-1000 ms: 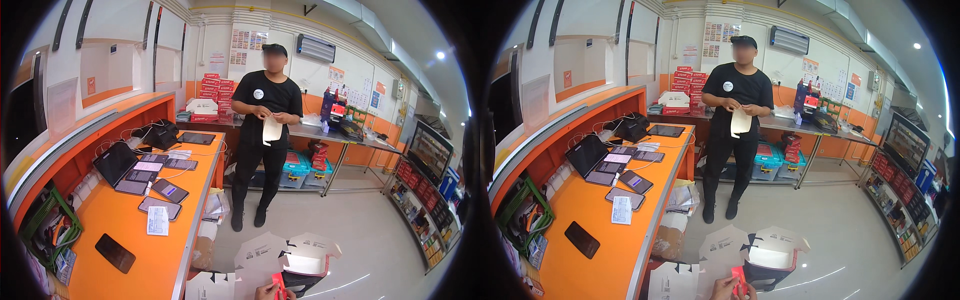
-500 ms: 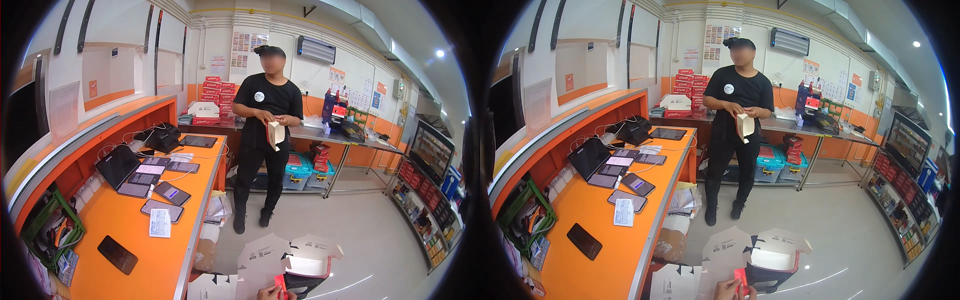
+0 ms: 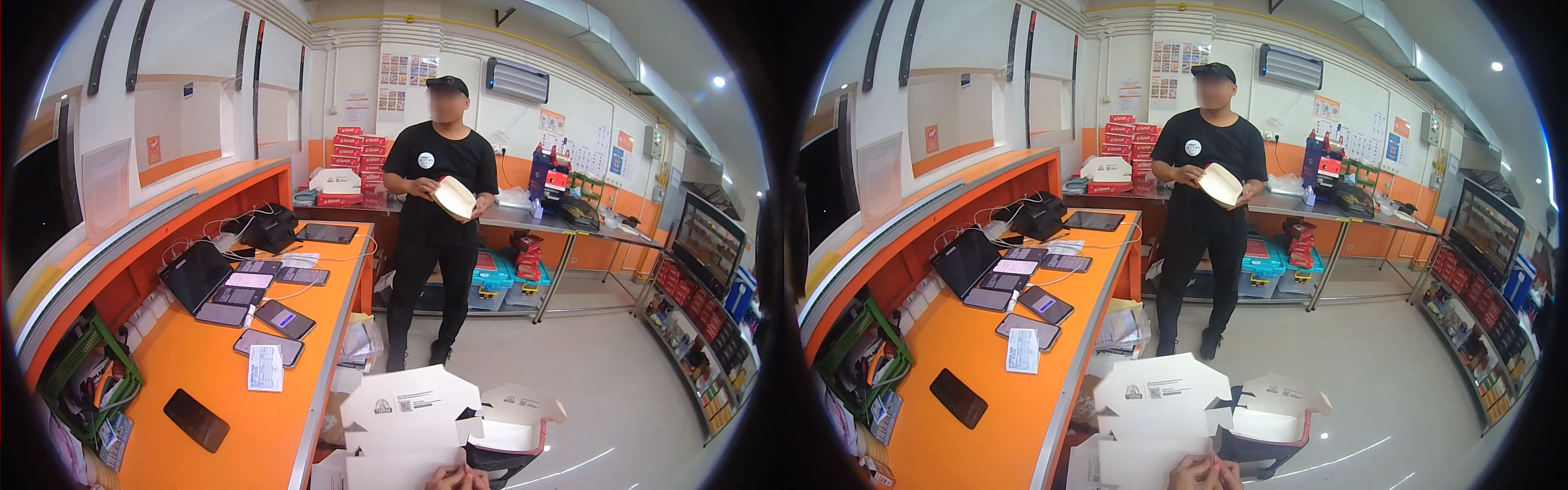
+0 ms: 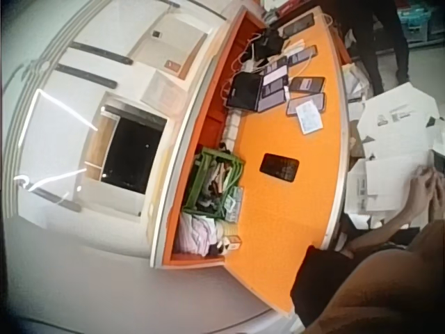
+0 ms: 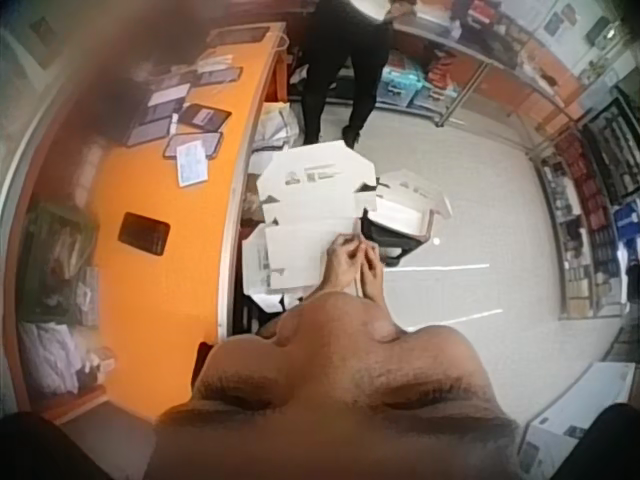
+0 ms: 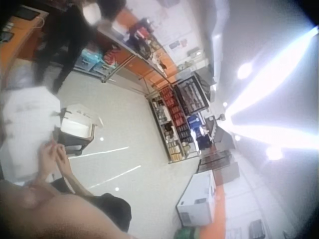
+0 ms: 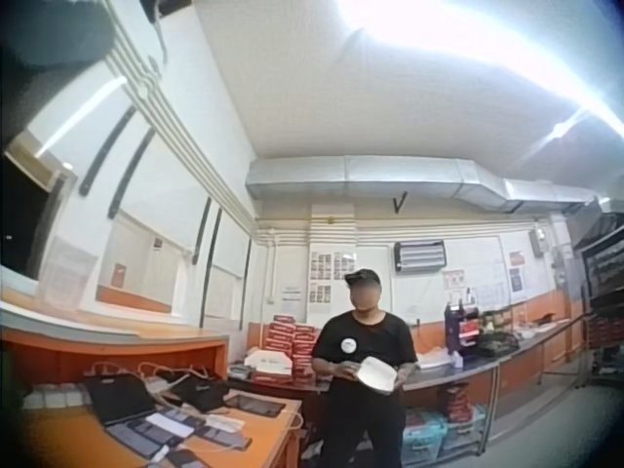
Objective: The person assembles cardboard takeout boxes by folding the flaps and securing them with red tape.
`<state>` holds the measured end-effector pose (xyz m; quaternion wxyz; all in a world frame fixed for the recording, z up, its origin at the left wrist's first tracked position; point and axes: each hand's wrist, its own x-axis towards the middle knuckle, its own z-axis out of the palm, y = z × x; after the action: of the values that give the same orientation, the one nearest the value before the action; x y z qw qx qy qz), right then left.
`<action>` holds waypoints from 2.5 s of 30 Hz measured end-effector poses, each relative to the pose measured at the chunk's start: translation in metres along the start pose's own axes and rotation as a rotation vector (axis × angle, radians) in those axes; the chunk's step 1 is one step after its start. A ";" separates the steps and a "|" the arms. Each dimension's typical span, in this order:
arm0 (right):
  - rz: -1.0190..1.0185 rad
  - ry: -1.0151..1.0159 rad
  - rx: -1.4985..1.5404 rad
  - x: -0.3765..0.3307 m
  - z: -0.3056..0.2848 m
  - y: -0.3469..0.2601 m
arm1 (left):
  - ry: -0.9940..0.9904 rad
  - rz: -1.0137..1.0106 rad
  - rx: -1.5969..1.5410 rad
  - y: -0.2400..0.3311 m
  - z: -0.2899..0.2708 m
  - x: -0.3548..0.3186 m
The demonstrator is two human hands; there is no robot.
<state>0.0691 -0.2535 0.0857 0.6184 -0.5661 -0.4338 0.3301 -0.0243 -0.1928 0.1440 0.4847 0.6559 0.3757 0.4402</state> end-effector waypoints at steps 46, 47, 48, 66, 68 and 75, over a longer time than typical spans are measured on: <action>-0.065 -0.144 -1.030 0.067 0.005 0.093 | 0.151 -0.159 0.015 -0.189 0.056 -0.046; -0.109 -0.104 -1.008 0.064 0.005 0.100 | 0.149 -0.163 0.024 -0.187 0.056 -0.046; -0.085 -0.062 -0.998 0.061 0.005 0.105 | 0.148 -0.168 0.032 -0.186 0.056 -0.046; 0.064 -0.060 -0.671 0.032 -0.011 0.080 | 0.026 -0.372 -0.030 -0.190 0.056 -0.041; 0.089 -0.072 -0.616 0.032 -0.008 0.069 | 0.030 -0.387 -0.168 -0.208 0.061 -0.042; 0.218 -0.118 -0.356 0.031 -0.013 0.106 | 0.073 -0.513 -0.568 -0.171 0.028 -0.006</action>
<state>0.1025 -0.2164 -0.0139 0.4429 -0.6896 -0.4568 0.3459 -0.0113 -0.1647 -0.0263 0.7278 0.3641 0.4079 0.4140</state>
